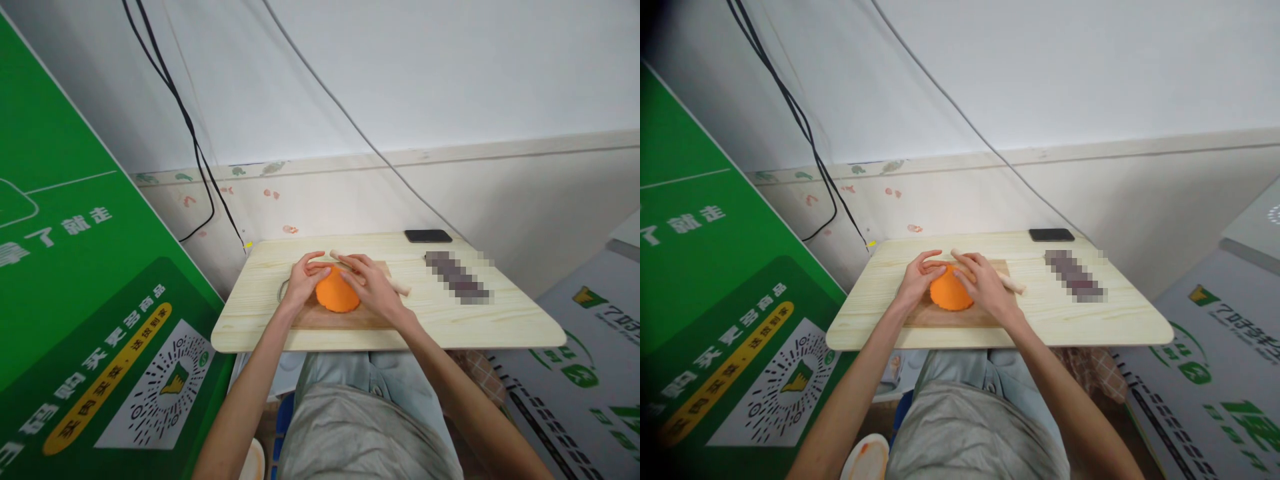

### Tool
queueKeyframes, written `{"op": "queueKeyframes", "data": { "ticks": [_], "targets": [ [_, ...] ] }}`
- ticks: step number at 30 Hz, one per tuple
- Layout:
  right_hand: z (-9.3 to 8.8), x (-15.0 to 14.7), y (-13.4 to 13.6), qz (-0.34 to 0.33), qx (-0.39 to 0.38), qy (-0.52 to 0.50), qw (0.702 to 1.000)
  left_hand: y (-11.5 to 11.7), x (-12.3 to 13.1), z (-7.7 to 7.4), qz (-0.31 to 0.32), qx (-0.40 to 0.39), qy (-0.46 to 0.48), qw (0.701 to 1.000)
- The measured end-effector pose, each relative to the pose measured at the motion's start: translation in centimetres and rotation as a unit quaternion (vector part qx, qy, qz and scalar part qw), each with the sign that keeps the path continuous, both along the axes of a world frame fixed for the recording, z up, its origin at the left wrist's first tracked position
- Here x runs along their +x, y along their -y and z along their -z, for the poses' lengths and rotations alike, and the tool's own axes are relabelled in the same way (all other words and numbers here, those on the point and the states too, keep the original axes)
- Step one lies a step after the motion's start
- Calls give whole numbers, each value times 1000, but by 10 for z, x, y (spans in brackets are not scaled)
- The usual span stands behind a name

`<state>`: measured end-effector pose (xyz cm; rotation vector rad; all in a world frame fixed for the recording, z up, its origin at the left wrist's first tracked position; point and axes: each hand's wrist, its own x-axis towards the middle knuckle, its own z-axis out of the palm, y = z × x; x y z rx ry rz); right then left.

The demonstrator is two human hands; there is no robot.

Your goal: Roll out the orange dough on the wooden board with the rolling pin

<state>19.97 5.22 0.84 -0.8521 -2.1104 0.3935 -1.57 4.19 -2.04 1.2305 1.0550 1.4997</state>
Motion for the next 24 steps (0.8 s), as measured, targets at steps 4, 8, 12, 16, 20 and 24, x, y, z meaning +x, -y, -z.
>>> {"op": "queueKeyframes", "data": {
  "ticks": [4, 8, 12, 16, 20, 24],
  "targets": [
    [6, -21, -6, -81, -78, -23, 993, 4, -3, 4, -20, 1, -9, 1000],
    [26, -27, -12, -46, -126, -115, 984, 12, -4, 8, 0, 11, -72, 997],
    [36, -26, -12, -31, -154, -148, 976, 13, -3, 13, 10, 6, -72, 997],
    [36, -25, -11, -36, -168, -156, 973, 12, -3, 16, -2, -2, -79, 997],
    [36, -26, -11, -29, -160, -151, 975, 12, -3, 16, -14, 5, -101, 995],
    [37, -26, -11, -35, -170, -164, 971, 11, -2, 17, -19, 15, -114, 993]
  ]
}}
